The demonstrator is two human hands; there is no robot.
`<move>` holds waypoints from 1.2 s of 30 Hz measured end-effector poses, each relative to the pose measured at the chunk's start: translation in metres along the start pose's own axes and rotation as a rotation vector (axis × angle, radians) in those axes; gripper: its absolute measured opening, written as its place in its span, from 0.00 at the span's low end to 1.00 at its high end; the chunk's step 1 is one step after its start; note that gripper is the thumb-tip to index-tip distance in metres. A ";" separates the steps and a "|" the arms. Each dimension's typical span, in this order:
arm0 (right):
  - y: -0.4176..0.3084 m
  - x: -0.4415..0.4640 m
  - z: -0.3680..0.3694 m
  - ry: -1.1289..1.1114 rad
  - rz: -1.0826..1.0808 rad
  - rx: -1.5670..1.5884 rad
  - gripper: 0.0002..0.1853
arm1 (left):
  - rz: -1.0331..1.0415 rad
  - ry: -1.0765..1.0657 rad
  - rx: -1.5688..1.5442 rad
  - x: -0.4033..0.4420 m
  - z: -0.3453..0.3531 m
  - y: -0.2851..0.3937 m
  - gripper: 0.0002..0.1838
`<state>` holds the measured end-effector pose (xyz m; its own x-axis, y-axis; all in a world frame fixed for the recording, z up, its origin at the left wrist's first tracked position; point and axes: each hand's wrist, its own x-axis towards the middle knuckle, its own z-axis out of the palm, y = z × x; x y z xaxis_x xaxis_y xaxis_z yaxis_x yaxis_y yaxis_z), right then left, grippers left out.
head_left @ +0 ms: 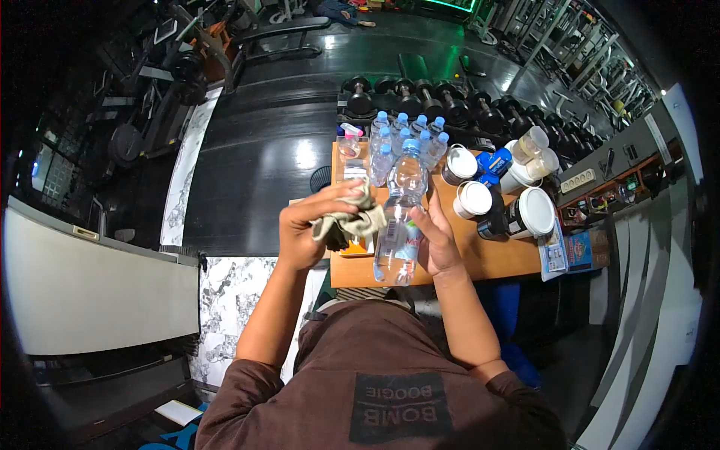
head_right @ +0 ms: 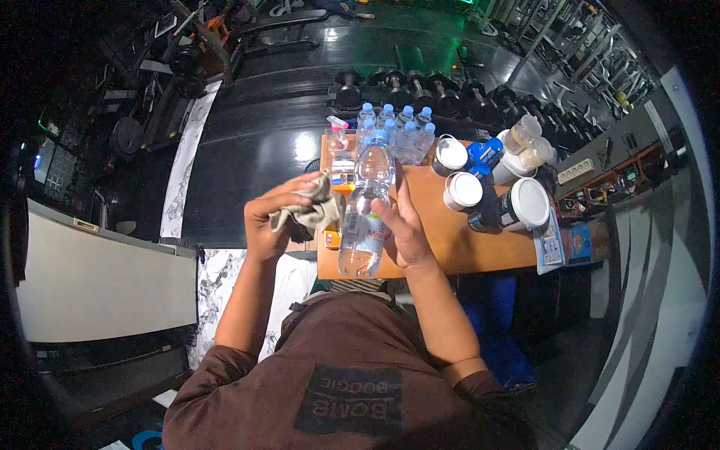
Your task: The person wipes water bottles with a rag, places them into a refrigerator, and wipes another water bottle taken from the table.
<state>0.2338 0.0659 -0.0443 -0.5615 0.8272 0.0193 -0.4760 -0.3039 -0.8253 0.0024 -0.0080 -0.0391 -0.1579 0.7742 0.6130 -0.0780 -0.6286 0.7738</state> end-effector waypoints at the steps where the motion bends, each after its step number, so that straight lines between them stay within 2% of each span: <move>1: 0.004 0.000 -0.001 0.030 -0.016 0.001 0.44 | 0.006 0.028 0.044 0.000 -0.003 -0.002 0.10; 2: 0.006 -0.001 -0.005 0.030 -0.018 0.000 0.44 | 0.008 0.026 0.044 0.000 -0.003 -0.004 0.10; 5: 0.006 -0.004 -0.007 0.043 0.186 0.039 0.36 | -0.016 0.129 0.005 0.002 -0.002 -0.004 0.11; 8: -0.001 -0.005 0.014 0.006 0.104 0.075 0.35 | -0.074 0.203 0.009 0.005 0.006 -0.007 0.13; 12: 0.006 -0.009 0.014 0.050 0.130 0.040 0.33 | -0.109 0.278 -0.001 0.015 0.020 -0.013 0.14; 14: 0.008 -0.009 0.011 -0.028 0.174 0.018 0.31 | -0.103 0.284 0.008 0.025 0.026 -0.013 0.14; 15: 0.026 -0.004 -0.015 -0.102 0.333 0.275 0.32 | -0.083 0.263 0.045 0.030 0.027 -0.013 0.14; 16: 0.028 -0.005 -0.013 -0.104 0.335 0.276 0.32 | -0.064 0.243 0.083 0.036 0.028 -0.014 0.14; 18: 0.031 -0.005 -0.002 -0.017 0.243 0.348 0.33 | -0.073 0.230 0.112 0.047 0.031 -0.017 0.17; 19: 0.026 -0.007 0.002 -0.093 0.206 0.345 0.31 | -0.097 0.179 0.157 0.051 0.033 -0.019 0.20; 21: 0.021 -0.008 0.014 -0.051 0.160 0.317 0.30 | -0.140 0.124 0.200 0.051 0.041 -0.022 0.28; 24: 0.014 -0.008 0.020 -0.012 0.112 0.336 0.27 | -0.025 0.025 0.397 0.041 0.046 -0.023 0.29; 27: 0.034 -0.005 -0.015 -0.062 0.212 0.328 0.26 | 0.010 -0.019 0.476 0.030 0.055 -0.007 0.28; 29: 0.044 -0.003 -0.028 -0.042 0.181 0.345 0.26 | 0.064 -0.146 0.565 0.022 0.057 0.000 0.25; 32: 0.034 -0.006 -0.026 0.013 0.109 0.390 0.27 | 0.029 -0.302 0.457 0.012 0.062 0.015 0.20; 33: 0.032 -0.006 -0.024 0.034 0.109 0.392 0.27 | 0.035 -0.376 0.486 0.016 0.059 0.023 0.20; 36: 0.029 -0.005 -0.015 0.028 0.105 0.345 0.26 | 0.002 -0.355 0.414 0.028 0.037 0.021 0.24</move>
<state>0.2329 0.0601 -0.0770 -0.6030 0.7943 -0.0744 -0.6201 -0.5253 -0.5827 0.0332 0.0030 0.0005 0.1896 0.7956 0.5754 0.3277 -0.6037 0.7267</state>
